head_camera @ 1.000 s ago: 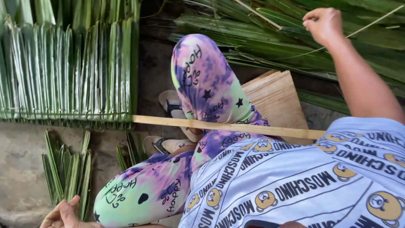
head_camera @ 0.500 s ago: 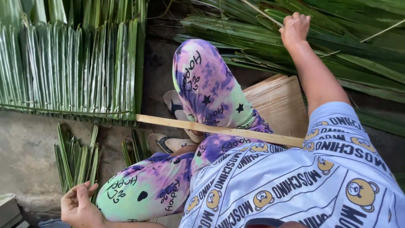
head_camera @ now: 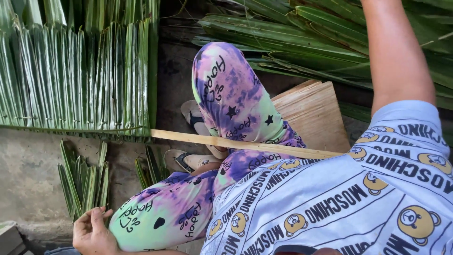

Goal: Weaving individual palm leaves onto a wooden stick to create a thatched panel

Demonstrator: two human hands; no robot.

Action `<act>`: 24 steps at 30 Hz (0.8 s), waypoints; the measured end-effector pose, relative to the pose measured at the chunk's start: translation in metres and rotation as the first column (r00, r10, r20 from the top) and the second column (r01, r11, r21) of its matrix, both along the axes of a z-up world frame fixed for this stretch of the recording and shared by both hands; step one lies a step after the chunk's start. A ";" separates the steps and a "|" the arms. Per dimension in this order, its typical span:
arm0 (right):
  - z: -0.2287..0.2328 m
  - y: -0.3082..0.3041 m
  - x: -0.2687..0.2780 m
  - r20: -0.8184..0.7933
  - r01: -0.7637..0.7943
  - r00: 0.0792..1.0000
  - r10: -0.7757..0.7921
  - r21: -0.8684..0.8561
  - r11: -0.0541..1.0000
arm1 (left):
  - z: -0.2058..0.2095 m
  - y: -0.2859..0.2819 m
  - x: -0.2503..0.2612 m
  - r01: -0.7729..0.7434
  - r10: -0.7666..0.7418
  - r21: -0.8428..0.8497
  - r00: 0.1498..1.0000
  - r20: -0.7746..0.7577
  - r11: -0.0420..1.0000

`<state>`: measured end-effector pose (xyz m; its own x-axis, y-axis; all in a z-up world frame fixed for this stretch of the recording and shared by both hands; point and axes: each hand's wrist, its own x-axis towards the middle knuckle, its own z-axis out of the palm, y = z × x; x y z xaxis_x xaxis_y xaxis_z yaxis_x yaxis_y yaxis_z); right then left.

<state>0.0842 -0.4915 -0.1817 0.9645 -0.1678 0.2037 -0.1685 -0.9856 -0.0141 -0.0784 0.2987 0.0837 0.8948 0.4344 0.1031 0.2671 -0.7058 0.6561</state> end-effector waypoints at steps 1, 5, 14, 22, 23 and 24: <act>0.003 -0.001 -0.004 -0.015 -0.013 1.000 0.014 0.024 1.000 | -0.001 0.002 -0.002 -0.001 0.001 0.009 1.000 -0.006 1.000; 0.013 -0.001 -0.015 -0.048 -0.036 0.998 0.040 0.067 0.997 | -0.008 0.020 -0.008 0.070 -0.070 0.003 0.997 -0.018 0.998; -0.055 0.099 -0.066 -0.124 -0.215 0.952 0.280 0.381 0.899 | 0.000 0.003 0.007 0.013 -0.003 0.100 0.995 -0.101 0.995; -0.056 0.105 -0.048 -0.088 -0.329 0.933 0.348 0.181 0.927 | 0.002 -0.002 -0.005 -0.036 0.047 0.123 0.995 -0.088 0.992; -0.047 0.092 -0.040 -0.088 -0.333 0.932 0.352 0.182 0.925 | 0.003 -0.003 -0.006 -0.040 0.051 0.124 0.995 -0.088 0.991; -0.038 0.079 -0.032 -0.195 -0.347 0.923 0.333 -0.042 0.937 | 0.004 -0.004 -0.006 -0.050 0.066 0.155 0.992 -0.103 0.987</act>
<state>0.0523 -0.4127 -0.2200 0.9824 0.1859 0.0190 0.1844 -0.9810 0.0603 -0.0845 0.2951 0.0880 0.8780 0.4726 0.0762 0.3737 -0.7761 0.5080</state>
